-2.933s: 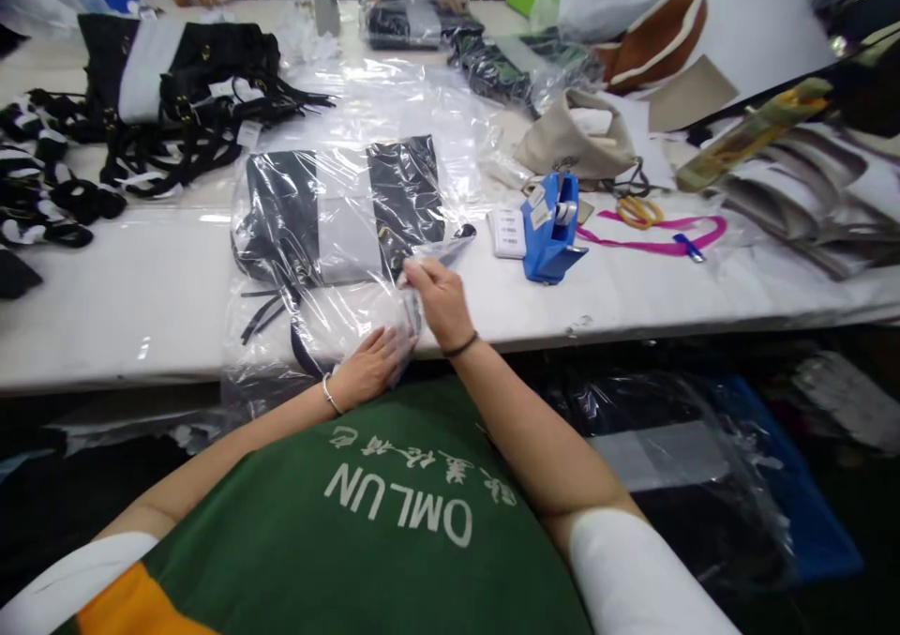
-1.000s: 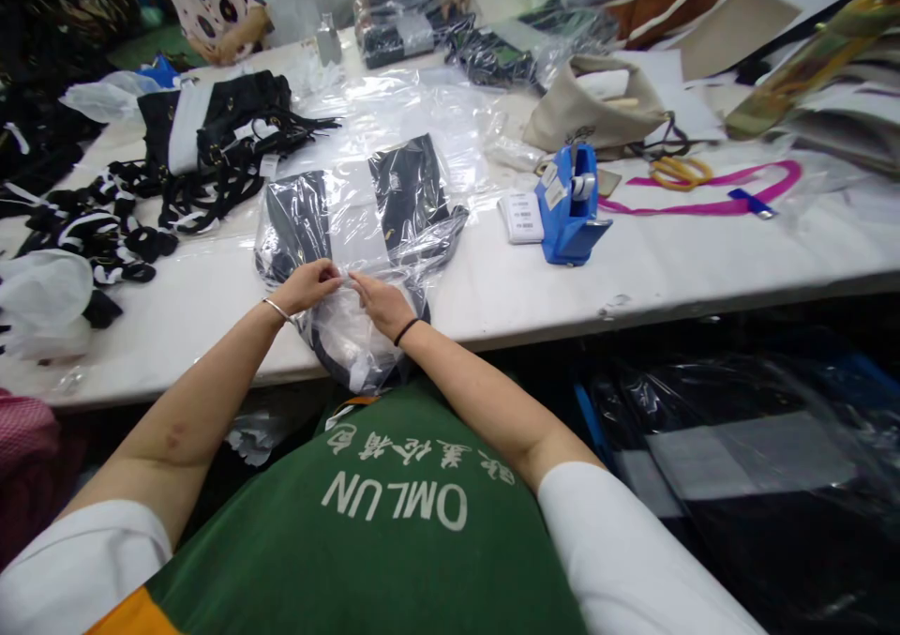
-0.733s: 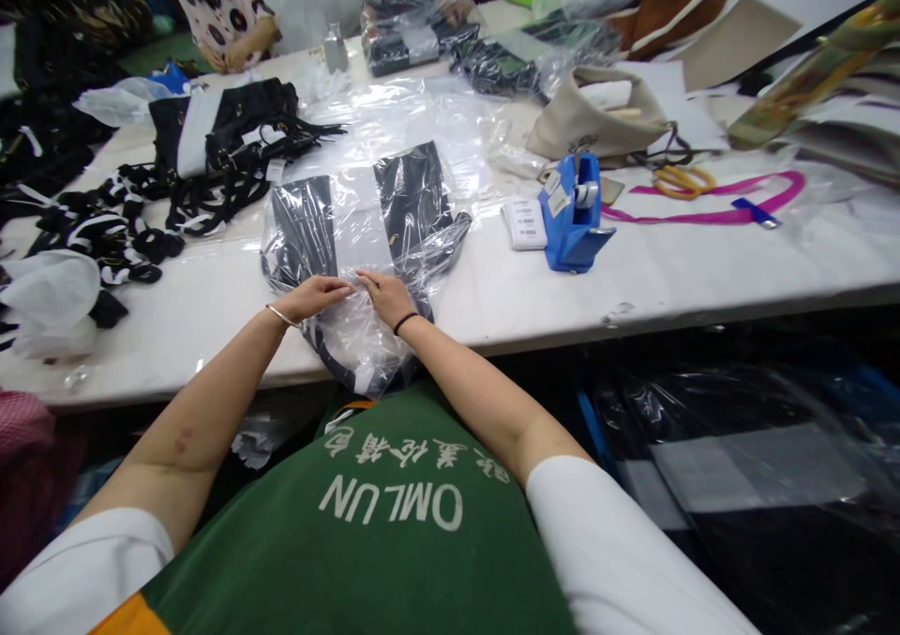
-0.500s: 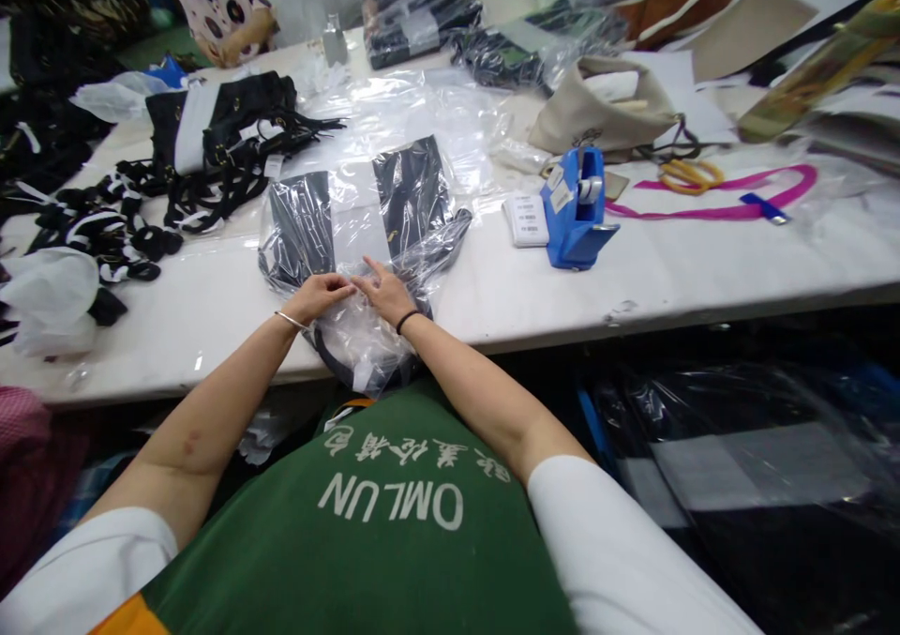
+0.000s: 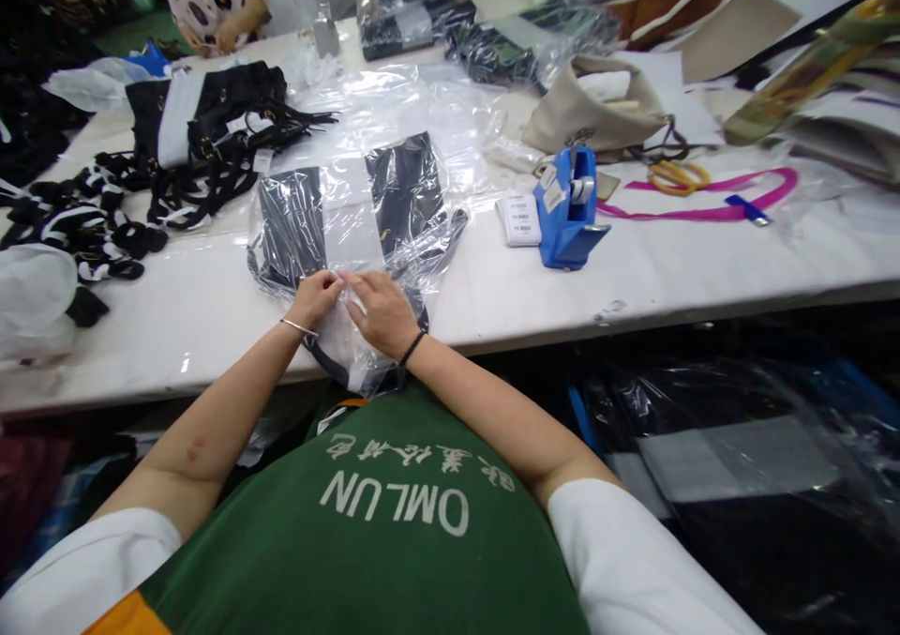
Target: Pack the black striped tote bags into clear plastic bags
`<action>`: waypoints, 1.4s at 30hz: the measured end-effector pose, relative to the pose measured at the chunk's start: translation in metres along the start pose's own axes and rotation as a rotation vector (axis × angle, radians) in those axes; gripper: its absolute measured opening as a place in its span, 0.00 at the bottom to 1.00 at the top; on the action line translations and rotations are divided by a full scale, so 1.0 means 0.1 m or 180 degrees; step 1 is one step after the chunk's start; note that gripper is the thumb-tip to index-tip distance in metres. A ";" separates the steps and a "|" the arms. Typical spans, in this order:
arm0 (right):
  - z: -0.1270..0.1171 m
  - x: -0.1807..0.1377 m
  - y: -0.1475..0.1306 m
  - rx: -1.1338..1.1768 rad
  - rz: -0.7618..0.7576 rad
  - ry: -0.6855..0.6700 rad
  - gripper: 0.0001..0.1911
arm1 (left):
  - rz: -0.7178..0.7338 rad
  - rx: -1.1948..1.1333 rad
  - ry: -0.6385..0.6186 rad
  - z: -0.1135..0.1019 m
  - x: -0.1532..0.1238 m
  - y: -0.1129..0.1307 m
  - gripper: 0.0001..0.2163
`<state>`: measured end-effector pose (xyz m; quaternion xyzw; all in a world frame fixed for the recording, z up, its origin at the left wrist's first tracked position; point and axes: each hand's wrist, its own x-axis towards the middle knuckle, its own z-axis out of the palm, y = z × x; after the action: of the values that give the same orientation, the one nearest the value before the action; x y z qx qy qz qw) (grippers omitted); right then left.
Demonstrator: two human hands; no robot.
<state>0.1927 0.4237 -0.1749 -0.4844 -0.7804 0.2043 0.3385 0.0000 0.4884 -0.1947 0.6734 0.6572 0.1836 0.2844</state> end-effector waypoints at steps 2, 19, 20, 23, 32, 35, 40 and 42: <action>0.07 -0.04 0.04 -0.0264 -0.0238 -0.0448 0.26 | -0.0029 0.0329 0.0017 0.00 -0.04 0.06 0.12; -2.32 -0.40 2.11 -0.0544 0.2407 0.2745 0.16 | -0.0103 0.1237 0.0294 0.14 -0.25 0.10 0.17; -2.37 -0.37 2.20 -0.0415 0.2569 0.2457 0.16 | -0.0102 0.1258 0.0283 0.14 -0.25 0.09 0.17; -2.36 -0.32 2.27 0.0075 0.2763 0.1938 0.17 | -0.0061 0.1264 0.0292 0.14 -0.25 0.07 0.17; -2.03 -0.89 2.01 -0.1169 0.2283 0.2088 0.15 | -0.0095 0.1292 0.0287 0.13 -0.27 0.11 0.18; -2.09 -0.92 2.15 -0.1337 0.2479 0.2138 0.15 | -0.0097 0.1298 0.0262 0.13 -0.26 0.11 0.18; -2.32 -0.57 2.30 -0.0193 0.2095 0.2169 0.22 | -0.0067 0.1356 0.0256 0.13 -0.26 0.09 0.18; -2.32 -0.46 2.25 0.0176 0.1999 0.2067 0.27 | -0.0068 0.1356 0.0269 0.14 -0.25 0.09 0.18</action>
<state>0.5139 0.4809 -0.1764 -0.7274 -0.4433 0.1553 0.5002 0.0135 0.4617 -0.1966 0.7030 0.6996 0.0656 0.1098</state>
